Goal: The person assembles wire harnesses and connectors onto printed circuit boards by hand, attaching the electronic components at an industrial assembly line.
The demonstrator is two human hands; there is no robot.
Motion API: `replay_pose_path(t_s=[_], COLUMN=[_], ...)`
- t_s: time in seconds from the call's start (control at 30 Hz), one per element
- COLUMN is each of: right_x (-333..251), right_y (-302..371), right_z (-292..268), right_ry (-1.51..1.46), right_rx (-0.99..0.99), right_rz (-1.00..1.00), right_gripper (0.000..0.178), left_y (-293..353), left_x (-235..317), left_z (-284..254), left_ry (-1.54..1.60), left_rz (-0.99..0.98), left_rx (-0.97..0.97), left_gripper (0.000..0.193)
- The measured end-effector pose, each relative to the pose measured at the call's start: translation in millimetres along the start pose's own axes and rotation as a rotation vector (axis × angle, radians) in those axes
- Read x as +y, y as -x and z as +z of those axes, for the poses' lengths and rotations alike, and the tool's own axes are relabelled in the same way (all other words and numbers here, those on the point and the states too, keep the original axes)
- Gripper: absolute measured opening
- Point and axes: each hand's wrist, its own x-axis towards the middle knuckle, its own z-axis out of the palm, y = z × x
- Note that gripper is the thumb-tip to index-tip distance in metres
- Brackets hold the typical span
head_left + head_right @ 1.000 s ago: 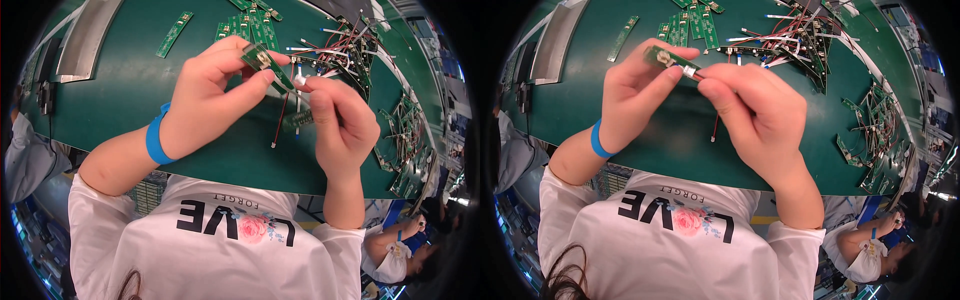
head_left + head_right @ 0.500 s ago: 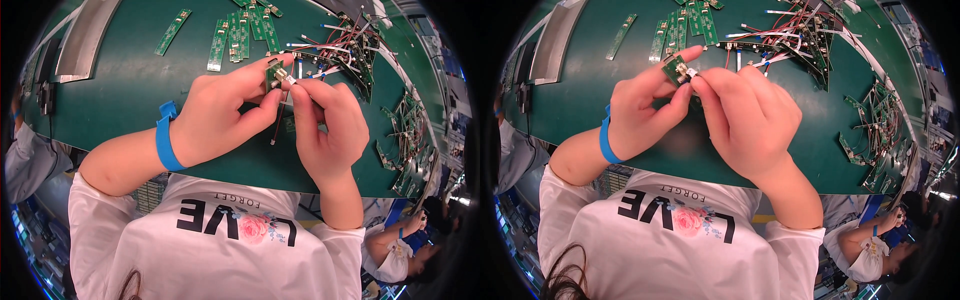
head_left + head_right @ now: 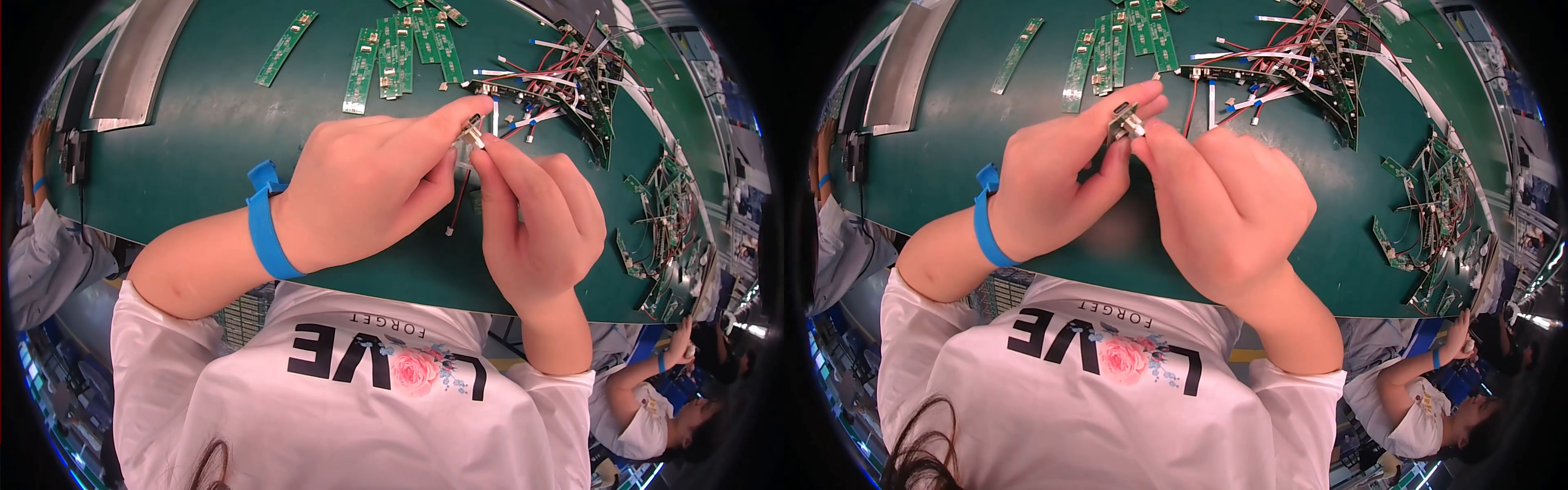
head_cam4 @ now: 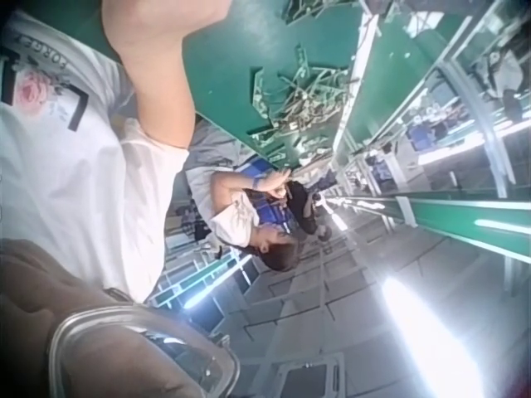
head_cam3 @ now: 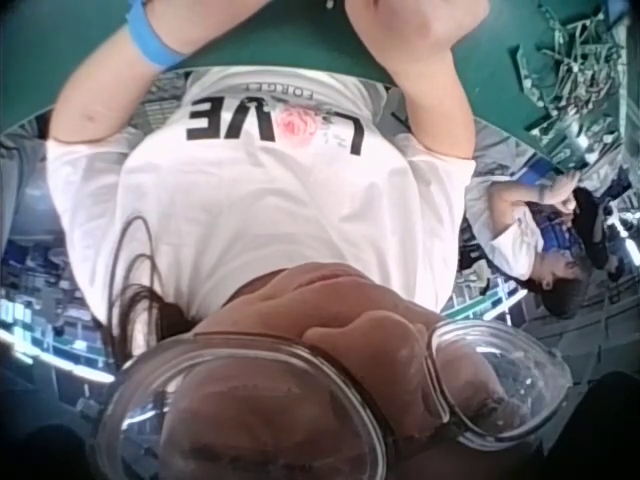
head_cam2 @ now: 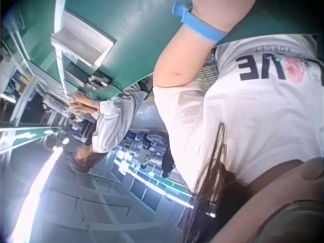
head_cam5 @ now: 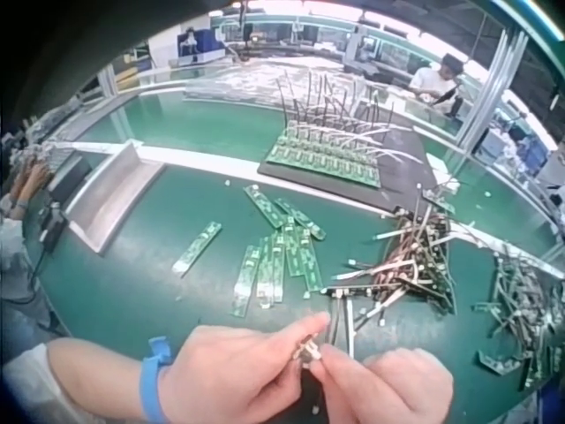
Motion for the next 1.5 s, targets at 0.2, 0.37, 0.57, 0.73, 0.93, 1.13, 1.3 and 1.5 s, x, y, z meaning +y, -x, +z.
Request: replay_pose_path(t_s=[0.2, 0.37, 0.57, 0.73, 0.93, 1.13, 1.3, 1.5], right_x=[1, 5, 10, 27, 117, 209, 306, 120], right_y=[-1, -4, 5, 27, 72, 19, 64, 11], right_z=[-3, -20, -19, -83, -212, -196, -224, -142], right_ry=[-0.178, -0.180, -0.322, -0.473, -0.752, -0.838, -0.546, 0.657], right_rx=[-0.086, -0.154, -0.115, 0.035, 0.504, 0.485, 0.376, 0.377], right_rz=[0.128, 0.132, 0.168, 0.673, 1.253, 1.421, 1.441, 0.379], right_gripper=[0.015, 0.016, 0.008, 0.008, 0.014, 0.013, 0.016, 0.027], left_y=[0, -5, -8, -24, -28, -20, -32, -25], left_x=[4, 11, 21, 2, -45, -46, -39, -13], left_z=[-1, -3, -1, -14, -23, -19, -18, -30], left_ry=[0.073, 0.115, 0.021, -0.003, -0.415, -0.233, 0.103, 0.742], left_rz=[-0.001, 0.065, 0.071, 0.142, 0.032, -0.072, -0.248, -0.369], left_rx=[-0.068, -0.106, -0.101, -0.082, -0.060, -0.070, -0.106, 0.125], left_gripper=[0.045, 0.048, 0.047, 0.043, 0.040, 0.029, 0.037, 0.054])
